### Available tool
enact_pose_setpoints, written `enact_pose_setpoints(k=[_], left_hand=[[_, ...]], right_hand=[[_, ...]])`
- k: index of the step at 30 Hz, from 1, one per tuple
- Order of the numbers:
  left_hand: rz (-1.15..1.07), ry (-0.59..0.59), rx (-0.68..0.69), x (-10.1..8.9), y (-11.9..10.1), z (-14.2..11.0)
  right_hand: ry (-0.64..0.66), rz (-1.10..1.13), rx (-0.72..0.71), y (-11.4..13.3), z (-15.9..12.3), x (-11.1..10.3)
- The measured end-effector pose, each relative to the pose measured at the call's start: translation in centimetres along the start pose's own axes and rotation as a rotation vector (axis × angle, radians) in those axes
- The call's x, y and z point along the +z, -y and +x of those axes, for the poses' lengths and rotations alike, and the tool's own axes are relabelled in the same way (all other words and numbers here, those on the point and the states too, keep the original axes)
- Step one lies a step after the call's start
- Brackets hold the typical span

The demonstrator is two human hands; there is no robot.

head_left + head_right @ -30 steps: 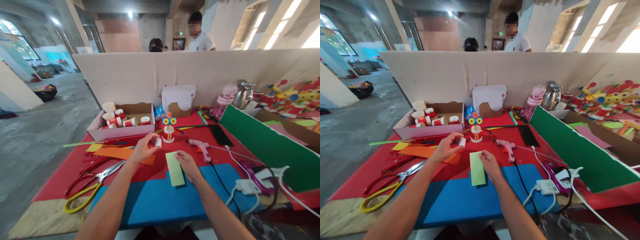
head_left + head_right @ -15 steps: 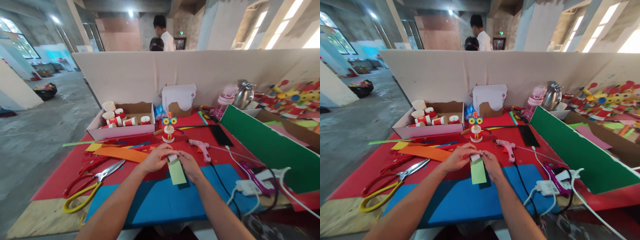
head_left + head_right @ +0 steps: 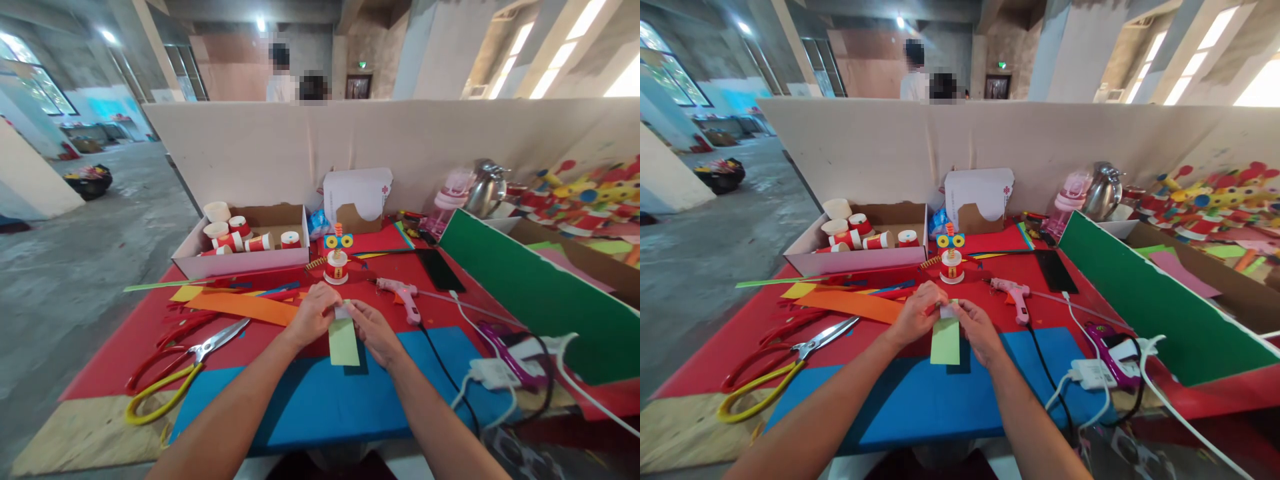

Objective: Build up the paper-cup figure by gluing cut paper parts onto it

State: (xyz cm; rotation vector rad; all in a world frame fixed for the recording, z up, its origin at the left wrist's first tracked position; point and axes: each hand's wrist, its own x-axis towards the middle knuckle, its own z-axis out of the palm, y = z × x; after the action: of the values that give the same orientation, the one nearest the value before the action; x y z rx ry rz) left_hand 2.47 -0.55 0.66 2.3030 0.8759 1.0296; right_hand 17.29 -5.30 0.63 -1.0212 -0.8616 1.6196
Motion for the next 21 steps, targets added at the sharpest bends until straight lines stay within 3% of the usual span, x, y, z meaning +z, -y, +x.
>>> enact_pose_setpoints(k=[5,7,10,14,21], left_hand=[[-0.144,-0.052,-0.011,-0.47,0.01,0.16],[-0.266,-0.071,-0.087,-0.67,0.29,0.18],[-0.398,0.029,-0.238,-0.82,0.61,0.11],[-0.372,0.162,-0.307,-0.57,0.36,0.02],[-0.360,0.116,-0.297,-0.16,0.21,0.07]], right_hand=[[-0.027,0.000,-0.038,-0.01,0.16,-0.27],[-0.054,0.016,-0.050,-0.05,0.25,-0.45],[-0.068,0.016,-0.051,-0.16,0.35,-0.65],[-0.058,-0.017,-0.058,-0.35,0.41,-0.75],[-0.053,-0.055,-0.092,-0.27,0.41,-0.79]])
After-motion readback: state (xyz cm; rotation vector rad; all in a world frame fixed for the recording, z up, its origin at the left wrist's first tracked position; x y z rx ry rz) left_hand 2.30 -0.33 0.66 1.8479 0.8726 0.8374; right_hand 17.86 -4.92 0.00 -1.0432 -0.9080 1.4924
